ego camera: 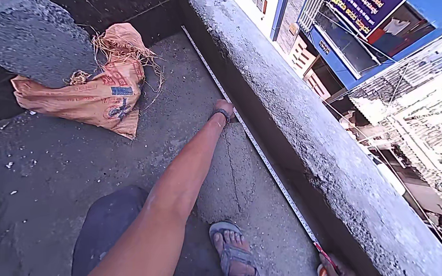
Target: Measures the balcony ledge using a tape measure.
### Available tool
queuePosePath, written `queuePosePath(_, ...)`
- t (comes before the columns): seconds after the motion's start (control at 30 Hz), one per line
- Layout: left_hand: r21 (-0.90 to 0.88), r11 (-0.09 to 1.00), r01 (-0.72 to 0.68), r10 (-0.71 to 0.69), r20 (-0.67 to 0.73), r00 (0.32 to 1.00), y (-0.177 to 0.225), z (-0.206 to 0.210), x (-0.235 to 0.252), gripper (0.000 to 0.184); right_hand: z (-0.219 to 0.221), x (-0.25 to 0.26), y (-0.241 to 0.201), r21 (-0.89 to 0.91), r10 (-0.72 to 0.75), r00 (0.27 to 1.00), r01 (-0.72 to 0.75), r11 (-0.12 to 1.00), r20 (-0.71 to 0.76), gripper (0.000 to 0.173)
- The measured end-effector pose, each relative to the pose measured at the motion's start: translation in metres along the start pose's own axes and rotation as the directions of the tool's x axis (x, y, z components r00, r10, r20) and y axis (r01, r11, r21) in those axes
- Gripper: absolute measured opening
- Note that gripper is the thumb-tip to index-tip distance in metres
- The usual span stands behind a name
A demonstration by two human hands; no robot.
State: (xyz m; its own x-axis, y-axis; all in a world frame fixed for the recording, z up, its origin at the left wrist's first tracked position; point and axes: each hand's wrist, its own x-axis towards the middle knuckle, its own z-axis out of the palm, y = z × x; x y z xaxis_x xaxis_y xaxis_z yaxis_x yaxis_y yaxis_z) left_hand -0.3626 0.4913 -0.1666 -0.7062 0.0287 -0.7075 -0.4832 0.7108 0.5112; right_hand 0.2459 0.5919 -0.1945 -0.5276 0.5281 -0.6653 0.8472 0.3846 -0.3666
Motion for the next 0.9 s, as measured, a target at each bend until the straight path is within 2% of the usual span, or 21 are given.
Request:
queuePosePath(0.2, 0.088, 0.996, -0.029, 0.032, -0.031, 0.999, 0.001, 0.006, -0.007, 0.036, 0.003, -0.002, -0.022, -0.070, -0.137, 0.962, 0.124, 0.990, -0.238, 0.045)
queuePosePath(0.27, 0.242, 0.966, -0.086, 0.094, -0.020, 0.995, -0.002, 0.006, -0.004, 0.037, 0.001, -0.004, -0.030, -0.065, -0.118, 0.961, 0.105, 0.992, -0.249, 0.041)
queuePosePath(0.33, 0.533, 0.834, -0.144, 0.175, -0.007, 0.985, -0.002, 0.004, 0.001, 0.038, -0.002, -0.006, -0.044, -0.099, -0.071, 0.961, 0.046, 0.994, -0.267, 0.039)
queuePosePath(0.4, 0.639, 0.759, -0.130, 0.182, -0.016, 0.983, 0.000, 0.004, 0.002, 0.047, -0.004, -0.006, -0.050, -0.153, -0.031, 0.964, -0.010, 0.988, -0.266, 0.041)
queuePosePath(0.57, 0.658, 0.752, -0.044, 0.106, -0.054, 0.993, 0.003, 0.008, -0.004, 0.044, 0.001, -0.002, -0.047, -0.175, -0.031, 0.976, -0.008, 0.984, -0.218, 0.041)
queuePosePath(0.8, 0.699, 0.715, -0.013, 0.081, -0.065, 0.995, 0.002, 0.009, 0.002, 0.041, 0.002, 0.002, -0.041, -0.162, -0.064, 0.977, 0.031, 0.986, -0.205, 0.039)
queuePosePath(0.83, 0.682, 0.731, -0.011, 0.076, -0.064, 0.995, 0.001, 0.009, 0.005, 0.040, 0.002, 0.003, -0.041, -0.153, -0.067, 0.977, 0.035, 0.988, -0.204, 0.039)
queuePosePath(0.9, 0.554, 0.832, -0.002, 0.058, -0.084, 0.995, -0.003, 0.010, 0.010, 0.040, 0.002, 0.003, -0.043, -0.139, -0.063, 0.977, 0.034, 0.990, -0.205, 0.039)
